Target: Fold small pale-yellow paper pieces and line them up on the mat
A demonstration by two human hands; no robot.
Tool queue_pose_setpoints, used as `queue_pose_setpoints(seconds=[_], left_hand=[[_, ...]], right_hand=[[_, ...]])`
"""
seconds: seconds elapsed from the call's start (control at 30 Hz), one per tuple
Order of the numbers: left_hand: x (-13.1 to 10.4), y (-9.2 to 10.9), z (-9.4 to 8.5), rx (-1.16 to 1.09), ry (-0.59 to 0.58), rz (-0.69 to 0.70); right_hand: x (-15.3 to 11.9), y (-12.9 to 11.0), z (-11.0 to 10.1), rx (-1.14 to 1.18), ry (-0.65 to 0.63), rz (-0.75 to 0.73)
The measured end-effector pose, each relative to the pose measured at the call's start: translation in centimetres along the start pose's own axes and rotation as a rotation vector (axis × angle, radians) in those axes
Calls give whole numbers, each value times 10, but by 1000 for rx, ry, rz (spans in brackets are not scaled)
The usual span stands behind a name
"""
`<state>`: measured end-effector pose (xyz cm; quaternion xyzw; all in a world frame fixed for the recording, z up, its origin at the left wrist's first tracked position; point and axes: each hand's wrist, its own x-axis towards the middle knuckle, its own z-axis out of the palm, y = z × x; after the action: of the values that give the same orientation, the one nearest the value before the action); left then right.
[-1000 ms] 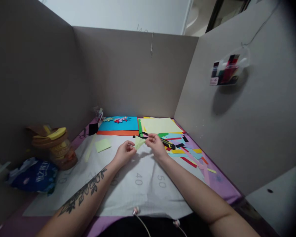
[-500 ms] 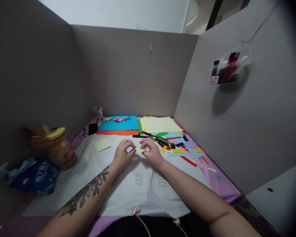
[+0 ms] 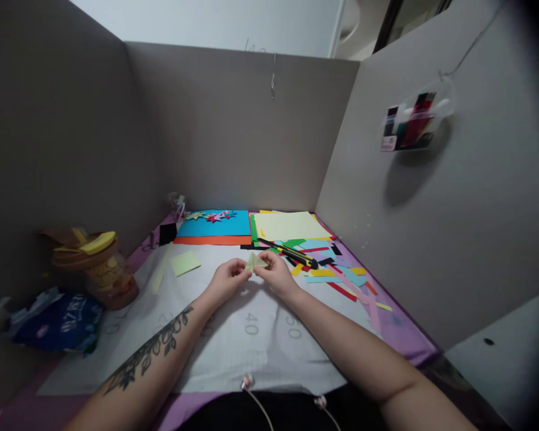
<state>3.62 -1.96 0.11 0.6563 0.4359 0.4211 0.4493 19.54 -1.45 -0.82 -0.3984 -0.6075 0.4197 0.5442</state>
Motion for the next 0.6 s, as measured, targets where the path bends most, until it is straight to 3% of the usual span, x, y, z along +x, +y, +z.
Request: queue_pose_setpoints(seconds=[0.13, 0.6], left_hand=[[2, -6, 0, -61, -4, -115], [1, 3, -2, -95, 64, -90]], right_hand=[[1, 6, 1, 14, -9, 69], [-2, 8, 9, 101, 0, 94]])
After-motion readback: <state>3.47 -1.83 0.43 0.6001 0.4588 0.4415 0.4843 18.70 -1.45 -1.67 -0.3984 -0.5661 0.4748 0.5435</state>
